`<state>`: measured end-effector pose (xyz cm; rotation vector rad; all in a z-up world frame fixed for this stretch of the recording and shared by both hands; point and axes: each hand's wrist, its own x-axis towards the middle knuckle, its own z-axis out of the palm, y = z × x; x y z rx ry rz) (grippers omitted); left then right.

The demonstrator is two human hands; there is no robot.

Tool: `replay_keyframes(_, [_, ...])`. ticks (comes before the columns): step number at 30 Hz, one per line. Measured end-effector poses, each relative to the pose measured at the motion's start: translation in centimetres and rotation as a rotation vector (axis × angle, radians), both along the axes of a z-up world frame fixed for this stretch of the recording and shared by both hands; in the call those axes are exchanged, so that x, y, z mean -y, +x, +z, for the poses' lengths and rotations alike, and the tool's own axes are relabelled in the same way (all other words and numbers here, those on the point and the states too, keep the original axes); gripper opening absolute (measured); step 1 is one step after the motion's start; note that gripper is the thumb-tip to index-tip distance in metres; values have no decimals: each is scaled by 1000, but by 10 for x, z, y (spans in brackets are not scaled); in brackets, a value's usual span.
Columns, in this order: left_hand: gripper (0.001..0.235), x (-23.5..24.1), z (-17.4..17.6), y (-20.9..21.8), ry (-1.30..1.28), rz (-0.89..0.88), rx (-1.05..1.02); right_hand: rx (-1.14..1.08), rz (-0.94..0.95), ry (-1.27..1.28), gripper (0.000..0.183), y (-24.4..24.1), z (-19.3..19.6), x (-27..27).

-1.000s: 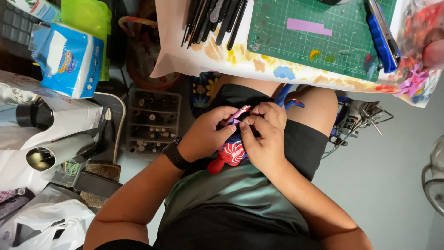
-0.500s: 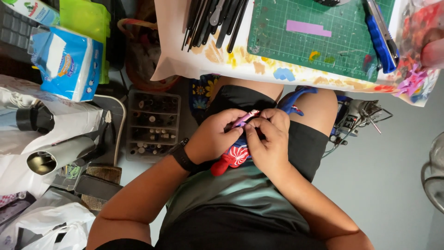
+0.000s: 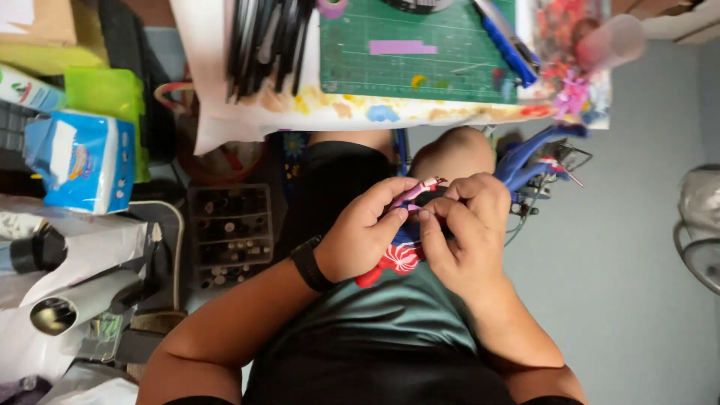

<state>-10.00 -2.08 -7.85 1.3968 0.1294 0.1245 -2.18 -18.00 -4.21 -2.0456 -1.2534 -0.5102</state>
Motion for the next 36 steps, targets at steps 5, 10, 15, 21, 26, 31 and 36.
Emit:
replay_keyframes(5, [44,40,11,-5,-169,-64,103,60,18,-11,13,-6,39,33])
replay_keyframes(10, [46,58,3,-19,-259,-143,120,84,20,-1,13,-20,38,54])
replay_keyframes(15, [48,57,11,-29,-232,-144,118,92,19,9,13,-27,41,61])
replay_keyframes(21, [47,55,20,-29,-126,-95,165,108,17,18,13,-30,47,57])
replay_keyframes(26, [46,56,19,-30,-51,-43,261,126,6,12,12,-32,49,55])
replay_keyframes(31, [47,57,16,-32,-25,-10,314,154,-17,-5,11,-35,47,55])
replay_keyframes(36, [40,55,21,-31,-89,-28,345,158,-16,-13,13,-35,49,54])
